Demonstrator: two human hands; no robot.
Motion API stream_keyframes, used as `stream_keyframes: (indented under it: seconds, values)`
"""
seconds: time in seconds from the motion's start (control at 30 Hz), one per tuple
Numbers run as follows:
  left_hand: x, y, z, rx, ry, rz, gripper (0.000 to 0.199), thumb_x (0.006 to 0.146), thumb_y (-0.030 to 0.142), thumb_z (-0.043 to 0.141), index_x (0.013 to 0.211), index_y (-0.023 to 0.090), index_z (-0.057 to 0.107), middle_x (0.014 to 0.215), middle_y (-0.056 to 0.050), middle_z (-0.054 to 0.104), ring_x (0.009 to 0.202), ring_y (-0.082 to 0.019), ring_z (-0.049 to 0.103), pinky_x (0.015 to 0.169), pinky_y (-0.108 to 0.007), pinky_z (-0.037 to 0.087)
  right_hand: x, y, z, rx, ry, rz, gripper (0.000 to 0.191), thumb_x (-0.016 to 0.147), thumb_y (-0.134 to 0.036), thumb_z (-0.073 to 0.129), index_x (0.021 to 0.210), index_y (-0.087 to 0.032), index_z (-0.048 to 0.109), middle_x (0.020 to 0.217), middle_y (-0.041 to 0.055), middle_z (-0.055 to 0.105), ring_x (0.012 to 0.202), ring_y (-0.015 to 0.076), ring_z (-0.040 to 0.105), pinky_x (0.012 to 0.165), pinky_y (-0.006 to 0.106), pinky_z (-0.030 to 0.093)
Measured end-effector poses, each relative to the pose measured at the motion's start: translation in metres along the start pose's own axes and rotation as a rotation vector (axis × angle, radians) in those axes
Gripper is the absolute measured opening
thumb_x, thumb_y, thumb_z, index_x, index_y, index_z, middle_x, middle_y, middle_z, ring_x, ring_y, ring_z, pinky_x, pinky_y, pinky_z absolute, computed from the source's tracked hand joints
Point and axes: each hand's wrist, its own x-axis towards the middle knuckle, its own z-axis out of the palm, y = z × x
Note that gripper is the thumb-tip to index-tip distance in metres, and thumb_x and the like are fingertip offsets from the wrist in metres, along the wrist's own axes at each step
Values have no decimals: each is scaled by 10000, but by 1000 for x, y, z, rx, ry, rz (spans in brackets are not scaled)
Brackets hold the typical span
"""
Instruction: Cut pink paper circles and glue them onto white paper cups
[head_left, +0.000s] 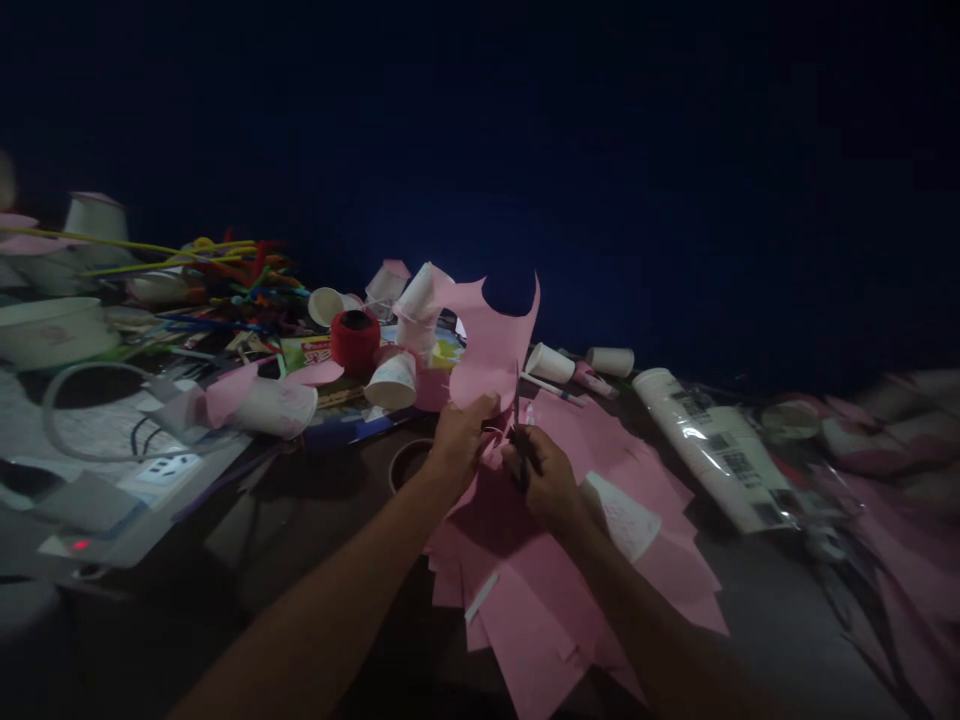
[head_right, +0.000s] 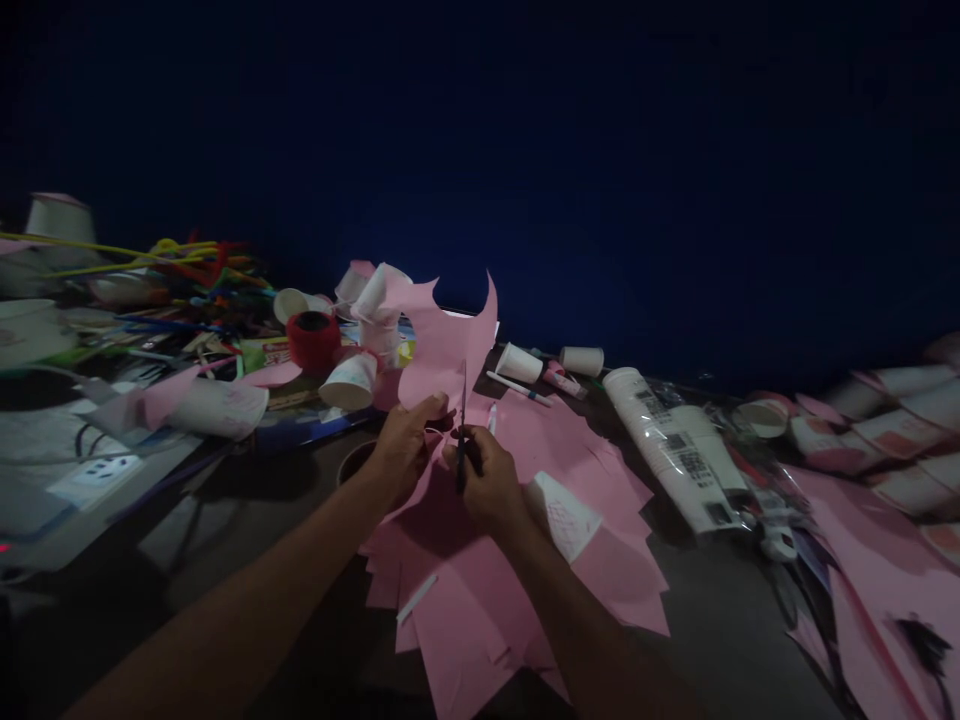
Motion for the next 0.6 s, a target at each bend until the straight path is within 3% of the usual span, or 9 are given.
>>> stream_keyframes:
  seconds: [0.2,0.43,0.6]
  values:
    - [2,4,-5,135,12,73,189,613,320,674,636,141,618,594,-11,591,554,-102,540,513,-200,406,1,-4,-5,-76,-16,8,267,752,-324,570,977,-187,525,643,-32,505,515,93,415,485,213,347]
    - [-5,10,-2,215,-35,123,133,610,248,641,551,141,586,547,17,527,535,-82,485,504,-174,392,1,-3,-12,-44,-80,-1,262,768,-366,554,954,-186,512,678,-26,488,561,95,417,497,207,342]
    - [-7,7,0,116,-94,124,142,616,252,641,556,148,566,543,18,517,508,-86,476,500,-194,414,-2,-9,-13,94,-97,12,289,802,-427,499,972,-194,473,632,-38,454,502,86,361,449,206,301]
